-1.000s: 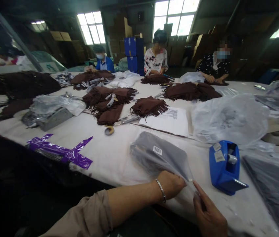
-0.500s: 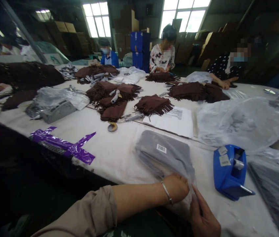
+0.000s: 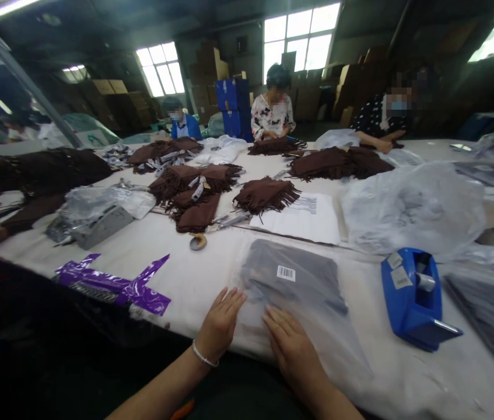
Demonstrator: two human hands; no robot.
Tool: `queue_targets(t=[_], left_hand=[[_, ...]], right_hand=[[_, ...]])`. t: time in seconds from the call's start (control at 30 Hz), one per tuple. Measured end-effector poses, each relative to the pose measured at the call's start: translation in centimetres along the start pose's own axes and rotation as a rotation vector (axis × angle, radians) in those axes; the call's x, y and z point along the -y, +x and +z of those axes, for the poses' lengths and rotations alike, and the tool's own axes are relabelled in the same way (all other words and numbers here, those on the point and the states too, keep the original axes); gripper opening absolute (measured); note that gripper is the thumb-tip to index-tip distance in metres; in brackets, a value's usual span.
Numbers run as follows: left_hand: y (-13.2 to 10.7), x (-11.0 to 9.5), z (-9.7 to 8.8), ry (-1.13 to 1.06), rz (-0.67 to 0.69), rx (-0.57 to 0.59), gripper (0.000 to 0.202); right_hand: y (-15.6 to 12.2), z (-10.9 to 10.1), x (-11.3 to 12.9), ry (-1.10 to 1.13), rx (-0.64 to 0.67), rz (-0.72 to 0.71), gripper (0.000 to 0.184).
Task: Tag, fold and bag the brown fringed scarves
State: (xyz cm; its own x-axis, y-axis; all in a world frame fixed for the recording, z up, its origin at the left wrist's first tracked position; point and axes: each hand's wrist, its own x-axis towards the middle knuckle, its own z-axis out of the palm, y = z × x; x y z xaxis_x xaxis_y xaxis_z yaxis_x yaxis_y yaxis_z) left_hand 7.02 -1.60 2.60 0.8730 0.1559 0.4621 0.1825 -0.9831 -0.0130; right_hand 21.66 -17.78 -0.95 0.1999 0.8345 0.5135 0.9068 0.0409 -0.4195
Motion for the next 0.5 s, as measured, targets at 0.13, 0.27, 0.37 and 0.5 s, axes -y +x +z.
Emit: queue_targets(t=[0.13, 0.27, 0.37, 0.5], left_hand=[[-0.1, 0.3, 0.2, -0.124, -0.093, -0.187, 0.054], [-0.8, 1.1, -0.2, -0.237, -0.25, -0.189, 0.05], [-1.2, 1.6, 0.0, -0.265, -0.245, -0.189, 0.05], [-0.9, 0.9, 0.4, -0.208, -0.14, -0.244, 0.051]], right_hand=[[4.1, -0.1, 1.8, 0.04, -0.02, -0.105, 0.051], [3.7, -0.9, 4.0, 0.276, 0.068, -0.364, 0.05], [2.5, -0.5, 4.0, 0.278, 0.089, -0.301, 0.048], [3.6, 1.5, 1.5, -0.083, -0.023, 0.105, 0.038]])
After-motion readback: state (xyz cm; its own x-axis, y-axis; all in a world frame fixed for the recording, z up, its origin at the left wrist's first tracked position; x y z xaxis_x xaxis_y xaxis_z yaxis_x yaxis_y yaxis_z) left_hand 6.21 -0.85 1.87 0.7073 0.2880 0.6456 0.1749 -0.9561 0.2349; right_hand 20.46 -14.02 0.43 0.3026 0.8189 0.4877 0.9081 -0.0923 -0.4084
